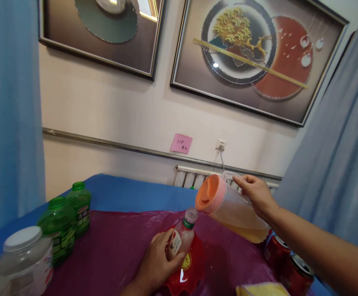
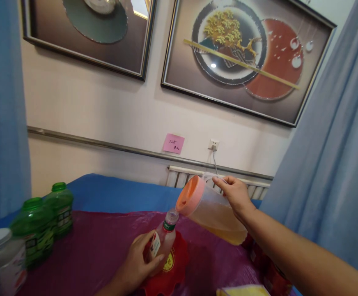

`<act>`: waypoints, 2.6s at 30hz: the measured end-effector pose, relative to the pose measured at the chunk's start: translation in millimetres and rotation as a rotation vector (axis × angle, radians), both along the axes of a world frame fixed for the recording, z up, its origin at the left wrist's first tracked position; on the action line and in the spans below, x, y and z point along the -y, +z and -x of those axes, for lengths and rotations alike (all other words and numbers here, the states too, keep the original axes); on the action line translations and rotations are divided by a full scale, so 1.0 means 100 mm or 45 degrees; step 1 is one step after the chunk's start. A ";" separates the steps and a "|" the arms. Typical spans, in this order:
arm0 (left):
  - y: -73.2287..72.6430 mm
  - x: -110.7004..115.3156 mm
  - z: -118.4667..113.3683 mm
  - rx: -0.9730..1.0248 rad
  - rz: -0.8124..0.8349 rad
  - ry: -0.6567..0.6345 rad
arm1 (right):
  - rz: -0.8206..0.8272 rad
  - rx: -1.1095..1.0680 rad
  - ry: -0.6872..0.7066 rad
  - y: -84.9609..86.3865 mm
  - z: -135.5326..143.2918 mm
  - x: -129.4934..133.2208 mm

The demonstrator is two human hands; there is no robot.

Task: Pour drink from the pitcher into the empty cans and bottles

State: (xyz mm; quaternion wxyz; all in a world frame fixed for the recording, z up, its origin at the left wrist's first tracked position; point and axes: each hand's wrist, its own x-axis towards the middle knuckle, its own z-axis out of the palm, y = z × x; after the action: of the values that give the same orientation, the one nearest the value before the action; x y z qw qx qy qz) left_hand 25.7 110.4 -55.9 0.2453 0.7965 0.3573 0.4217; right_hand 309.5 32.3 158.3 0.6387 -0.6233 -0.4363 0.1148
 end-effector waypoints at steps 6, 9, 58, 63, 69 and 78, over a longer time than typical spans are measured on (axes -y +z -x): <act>0.00 0.00 0.01 0.003 -0.022 -0.012 | 0.000 0.007 -0.004 0.00 0.00 0.01; -0.01 0.01 0.01 0.016 -0.039 0.010 | -0.008 0.009 0.002 -0.01 0.00 0.01; 0.01 0.00 0.00 -0.012 -0.065 0.024 | -0.034 0.027 -0.011 0.03 0.04 0.02; 0.01 0.00 0.01 0.001 -0.053 0.010 | -0.029 0.008 -0.009 0.03 0.05 0.03; -0.01 -0.01 0.00 0.008 -0.072 0.011 | -0.009 -0.010 -0.008 0.02 0.03 0.02; -0.04 -0.01 0.01 -0.011 -0.084 0.017 | -0.011 -0.024 -0.011 0.03 0.05 0.01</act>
State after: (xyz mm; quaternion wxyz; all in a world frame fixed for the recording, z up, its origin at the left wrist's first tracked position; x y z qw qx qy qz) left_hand 24.7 111.7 -60.0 0.2145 0.8035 0.3496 0.4314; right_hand 304.5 31.5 161.8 0.6458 -0.6213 -0.4282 0.1162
